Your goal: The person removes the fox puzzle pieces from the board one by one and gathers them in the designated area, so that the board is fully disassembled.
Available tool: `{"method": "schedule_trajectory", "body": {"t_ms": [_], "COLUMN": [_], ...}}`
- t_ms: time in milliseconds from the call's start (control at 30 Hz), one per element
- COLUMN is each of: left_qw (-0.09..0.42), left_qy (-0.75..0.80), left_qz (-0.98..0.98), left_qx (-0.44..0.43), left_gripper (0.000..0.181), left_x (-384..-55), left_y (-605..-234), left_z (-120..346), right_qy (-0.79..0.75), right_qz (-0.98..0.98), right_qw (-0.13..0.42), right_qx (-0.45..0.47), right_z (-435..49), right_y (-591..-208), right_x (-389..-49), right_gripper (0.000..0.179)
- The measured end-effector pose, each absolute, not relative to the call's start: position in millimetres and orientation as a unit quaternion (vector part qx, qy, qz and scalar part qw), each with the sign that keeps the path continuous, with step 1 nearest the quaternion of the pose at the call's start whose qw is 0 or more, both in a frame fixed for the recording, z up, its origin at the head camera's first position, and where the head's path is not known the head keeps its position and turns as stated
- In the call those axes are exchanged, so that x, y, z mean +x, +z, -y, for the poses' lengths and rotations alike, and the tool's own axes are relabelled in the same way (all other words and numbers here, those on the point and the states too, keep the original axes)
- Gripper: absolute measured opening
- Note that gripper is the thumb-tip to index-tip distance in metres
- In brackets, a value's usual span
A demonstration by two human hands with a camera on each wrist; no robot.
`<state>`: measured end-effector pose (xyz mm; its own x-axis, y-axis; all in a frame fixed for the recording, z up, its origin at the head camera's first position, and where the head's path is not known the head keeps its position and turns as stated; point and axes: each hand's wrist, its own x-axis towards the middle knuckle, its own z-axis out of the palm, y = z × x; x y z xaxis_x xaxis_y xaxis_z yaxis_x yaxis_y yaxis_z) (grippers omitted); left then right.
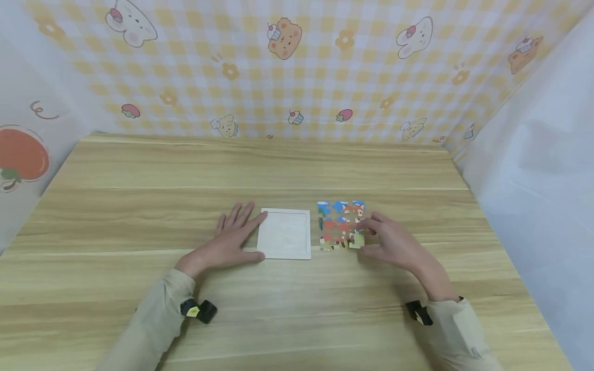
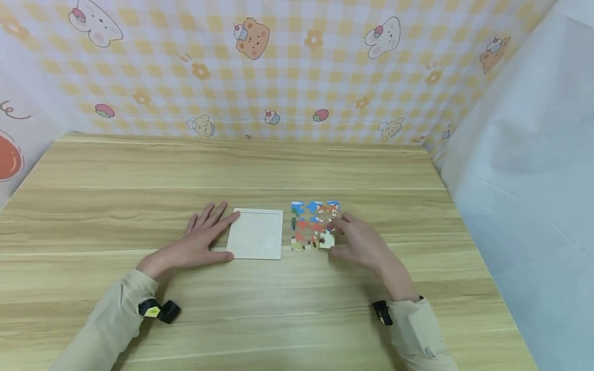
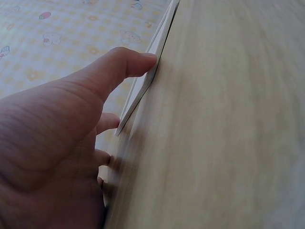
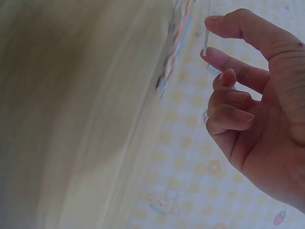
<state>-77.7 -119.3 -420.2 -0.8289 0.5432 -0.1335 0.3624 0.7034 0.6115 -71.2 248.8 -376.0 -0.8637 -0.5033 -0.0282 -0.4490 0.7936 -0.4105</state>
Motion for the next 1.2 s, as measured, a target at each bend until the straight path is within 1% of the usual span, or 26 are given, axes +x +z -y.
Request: {"method": "schedule_trajectory", "body": {"t_ms": [267,500,833,1200], "left_qw": [0.156,0.155,0.152,0.153], "left_qy": [0.294,0.295,0.297,0.296], "left_qz": [-0.910,-0.909,-0.909,-0.909], "left_qx": [0.248,0.249,0.251,0.251], "left_gripper": [0.089,0.089,0.089,0.090], "left_x": [-77,-77,-78,-77], "left_y": [-420,-420,-421,-420], "left_z": [120,120,120,120], "right_qy": [-0.188,-0.184,-0.186,-0.175], "right_qz": [-0.949,-0.952,-0.952,-0.955], "right_qw": [0.063,0.072,0.081,0.078], "right_qx": [-0.243,-0.235,-0.228,-0.228], "right_z": [-260,-264,-267,-269], "right_y": [-384,-390,-392,-392], "right_x": [-72,-73,-73,-73], "right_gripper": [0.038,0.039,0.040,0.040]}}
